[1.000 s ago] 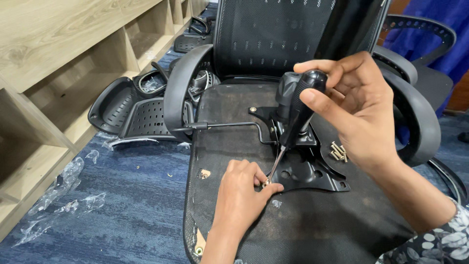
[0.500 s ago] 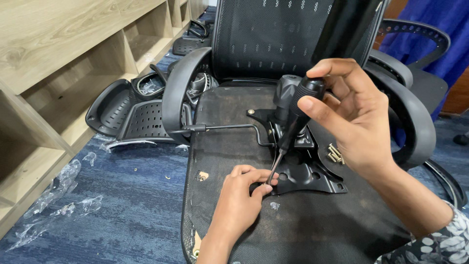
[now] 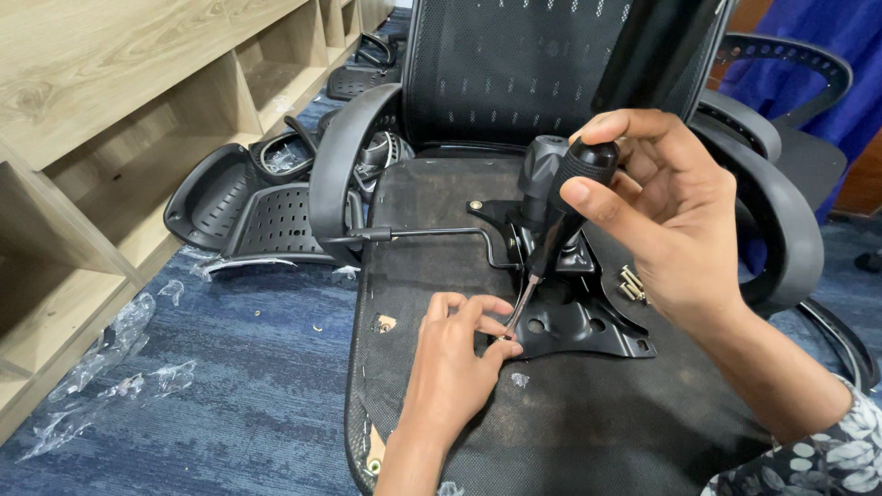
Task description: The person uses a screwdriver to tighten screws into the metal base of an office chair, securing the gas lift cylinder. They repeatedly insert and tighten screws while handling loose screws and washers on the chair seat.
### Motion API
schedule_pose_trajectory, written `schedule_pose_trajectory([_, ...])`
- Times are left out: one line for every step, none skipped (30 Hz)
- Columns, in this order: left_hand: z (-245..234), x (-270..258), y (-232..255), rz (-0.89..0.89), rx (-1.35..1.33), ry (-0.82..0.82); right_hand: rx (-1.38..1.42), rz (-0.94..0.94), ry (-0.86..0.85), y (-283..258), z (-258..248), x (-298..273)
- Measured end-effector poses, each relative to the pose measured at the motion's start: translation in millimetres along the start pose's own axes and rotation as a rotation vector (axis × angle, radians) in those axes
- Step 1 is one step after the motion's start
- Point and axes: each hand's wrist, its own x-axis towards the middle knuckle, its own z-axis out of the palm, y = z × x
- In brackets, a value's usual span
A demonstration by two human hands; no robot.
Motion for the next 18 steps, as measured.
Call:
schedule_pose_trajectory([-1.2, 0.3, 1.8, 0.014, 0.005, -0.009, -0.001, -0.002, 0.0, 0.3, -0.1, 0.3])
schedule_pose_trajectory([-2.3, 1.0, 3.6, 0.028, 0.011, -0.018, 0.001, -0.001, 0.0, 0.7, -0.4, 0.4])
schedule_pose_trajectory([-2.9, 1.2, 5.2, 0.042, 0.016, -0.031, 0.002, 0.002, 0.002, 1.1, -0.9, -0.2])
schedule_pose_trajectory([-3.3, 1.6, 6.8, 0.015, 0.015, -0.049, -0.007, 0.001, 0.006, 1.6, -1.8, -0.1])
schedule_pose_trajectory([-3.8, 2.4, 8.2, -0.013, 0.015, -0.066, -0.016, 0.0, 0.008, 1.8, -2.5, 0.4])
schedule_pose_trajectory([-4.3, 2.9, 9.5, -0.04, 0.015, -0.082, -0.026, -0.002, 0.008, 1.4, -3.0, 0.5])
schedule_pose_trajectory([-4.8, 3.2, 10.7, -0.051, 0.014, -0.087, -0.037, -0.005, 0.008, 0.9, -3.3, 1.2])
schedule_pose_trajectory([-5.2, 3.5, 11.8, -0.062, 0.012, -0.092, -0.048, -0.008, 0.005, -0.1, -3.4, 1.9])
schedule_pose_trajectory([-5.6, 3.9, 12.7, -0.072, 0.012, -0.098, -0.05, -0.009, 0.001, -1.2, -3.0, 2.6])
schedule_pose_trajectory([-5.8, 4.3, 13.5, -0.072, 0.014, -0.093, -0.052, -0.009, -0.003, -2.6, -2.3, 3.5])
schedule_pose_trajectory([-5.8, 4.1, 14.1, -0.074, 0.014, -0.089, -0.044, -0.006, -0.012, -4.0, -1.0, 4.5])
schedule_pose_trajectory([-5.7, 3.8, 14.6, -0.076, 0.015, -0.084, -0.036, -0.003, -0.021, -5.7, 0.6, 5.5])
schedule_pose_trajectory([-5.7, 4.0, 15.0, -0.096, 0.019, -0.094, -0.046, 0.024, -0.014, -7.5, 2.1, 6.3])
schedule_pose_trajectory([-5.6, 4.7, 15.4, -0.116, 0.023, -0.104, -0.055, 0.052, -0.007, -9.6, 3.4, 6.8])
schedule_pose_trajectory([-5.7, 5.3, 16.0, -0.136, 0.027, -0.115, -0.064, 0.08, 0.001, -11.4, 4.5, 7.2])
schedule_pose_trajectory([-6.1, 5.7, 16.4, -0.12, 0.041, -0.117, -0.059, 0.076, 0.001, -12.6, 5.5, 7.7])
schedule_pose_trajectory([-6.5, 5.9, 16.6, -0.106, 0.055, -0.117, -0.053, 0.074, 0.0, -13.3, 6.5, 7.6])
schedule_pose_trajectory([-7.0, 5.8, 16.9, -0.091, 0.068, -0.118, -0.047, 0.072, -0.002, -13.6, 7.3, 7.1])
